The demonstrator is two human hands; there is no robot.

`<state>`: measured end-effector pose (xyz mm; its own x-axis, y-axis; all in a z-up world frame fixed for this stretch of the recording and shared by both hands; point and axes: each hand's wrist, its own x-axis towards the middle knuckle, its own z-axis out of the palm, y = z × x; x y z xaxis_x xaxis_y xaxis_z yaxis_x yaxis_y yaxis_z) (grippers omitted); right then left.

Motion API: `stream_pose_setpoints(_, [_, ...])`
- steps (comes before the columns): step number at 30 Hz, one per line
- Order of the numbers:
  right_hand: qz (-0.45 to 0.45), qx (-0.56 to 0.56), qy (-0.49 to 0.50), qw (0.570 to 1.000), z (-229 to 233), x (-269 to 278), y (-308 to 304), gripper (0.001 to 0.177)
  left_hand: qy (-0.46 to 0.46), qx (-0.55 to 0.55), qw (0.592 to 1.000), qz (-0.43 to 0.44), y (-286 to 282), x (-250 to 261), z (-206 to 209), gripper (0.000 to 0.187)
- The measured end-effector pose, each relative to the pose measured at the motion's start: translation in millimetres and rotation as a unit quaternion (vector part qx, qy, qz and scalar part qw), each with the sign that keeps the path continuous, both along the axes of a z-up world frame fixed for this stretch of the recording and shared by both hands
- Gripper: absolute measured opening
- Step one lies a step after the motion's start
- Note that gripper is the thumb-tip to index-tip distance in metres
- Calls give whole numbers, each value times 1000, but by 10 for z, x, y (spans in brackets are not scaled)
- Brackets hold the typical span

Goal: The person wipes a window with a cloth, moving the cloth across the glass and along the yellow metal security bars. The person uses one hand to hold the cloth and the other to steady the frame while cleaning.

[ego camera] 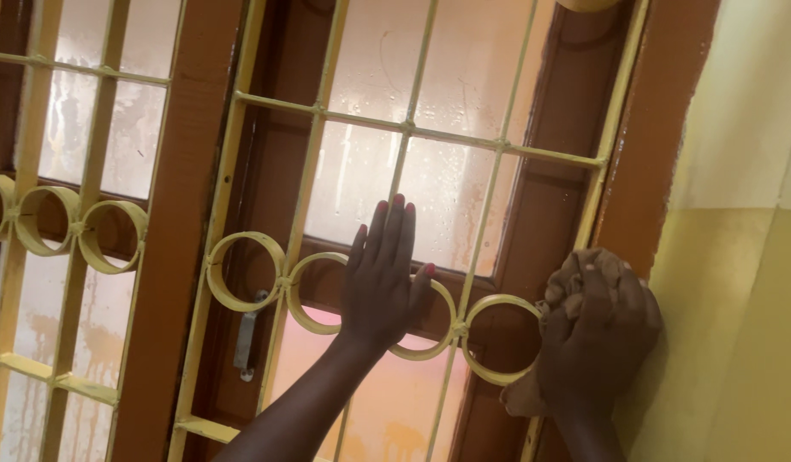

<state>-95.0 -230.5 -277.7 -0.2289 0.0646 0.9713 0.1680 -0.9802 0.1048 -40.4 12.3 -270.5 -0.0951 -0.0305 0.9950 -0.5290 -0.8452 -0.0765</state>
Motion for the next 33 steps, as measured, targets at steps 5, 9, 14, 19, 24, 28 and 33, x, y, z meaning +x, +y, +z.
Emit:
stream_pose_setpoints(5, [24, -30, -32, 999, -24, -27, 23, 52, -3, 0, 1000, 15, 2, -36, -14, 70])
stream_pose_setpoints(9, [5, -13, -42, 999, -71, 9, 58, 54, -3, 2, 1000, 12, 14, -41, -17, 70])
stream_pose_setpoints(14, [9, -3, -16, 1000, -35, 31, 124, 53, -4, 1, 1000, 16, 17, -32, -14, 70])
stream_pose_setpoints(19, [55, -30, 4, 998, -22, 22, 561, 42, -2, -3, 1000, 7, 31, -20, -13, 70])
stream_pose_setpoints(24, [-37, 31, 82, 995, 166, -47, 967, 27, -4, -12, 1000, 1, 35, -21, -1, 69])
stream_pose_setpoints(28, [132, -8, 47, 990, 584, -155, 1036, 16, 3, -13, 1000, -4, 28, -16, -19, 68])
stream_pose_setpoints(33, [222, -74, -42, 971, 1161, 48, 1135, 18, 10, -13, 1000, -7, 55, -12, -11, 69])
